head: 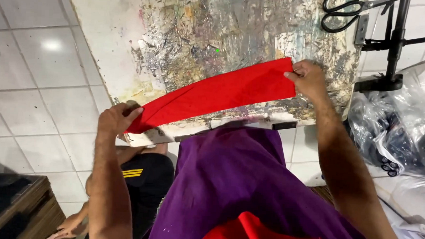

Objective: Cutting red fabric into specific shapes using scissors on a production table.

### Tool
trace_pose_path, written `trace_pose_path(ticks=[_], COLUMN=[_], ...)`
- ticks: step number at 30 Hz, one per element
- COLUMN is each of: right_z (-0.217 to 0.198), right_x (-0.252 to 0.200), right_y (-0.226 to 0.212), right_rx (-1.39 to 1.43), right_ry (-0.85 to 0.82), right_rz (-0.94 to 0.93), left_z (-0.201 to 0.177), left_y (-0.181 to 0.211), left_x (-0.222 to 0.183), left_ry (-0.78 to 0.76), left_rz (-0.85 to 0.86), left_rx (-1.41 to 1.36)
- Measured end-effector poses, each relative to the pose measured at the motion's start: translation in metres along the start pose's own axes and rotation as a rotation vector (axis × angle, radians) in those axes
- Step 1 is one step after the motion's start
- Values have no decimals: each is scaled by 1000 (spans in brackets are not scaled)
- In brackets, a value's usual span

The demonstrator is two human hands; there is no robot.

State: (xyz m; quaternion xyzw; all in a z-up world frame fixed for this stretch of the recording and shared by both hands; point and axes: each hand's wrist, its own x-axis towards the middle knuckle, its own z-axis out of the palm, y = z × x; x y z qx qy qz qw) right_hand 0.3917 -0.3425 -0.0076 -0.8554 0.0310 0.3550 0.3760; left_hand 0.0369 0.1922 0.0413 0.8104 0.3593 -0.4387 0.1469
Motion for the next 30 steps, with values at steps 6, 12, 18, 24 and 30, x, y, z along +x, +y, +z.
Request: trace_pose_path(ticks=[6, 12, 18, 24, 30], right_z=[-37, -45, -60, -66, -55], right_x=[44, 95, 32, -44, -151], right_y=[-78, -114, -133, 14, 143], right_rx=[266, 16, 611, 1148, 159], right_ry=[553, 690, 298, 180, 160], right_rz=[127, 523, 336, 358, -133], left_z=[11, -13, -7, 52, 86], left_y=[-4, 79, 195, 289, 382], left_x=[-1, -11, -53, -109, -159], left_ry=[756, 976, 1035, 716, 791], left_rz=[285, 497, 739, 820, 1201], left_rx=[-90, -232, -432, -568, -406])
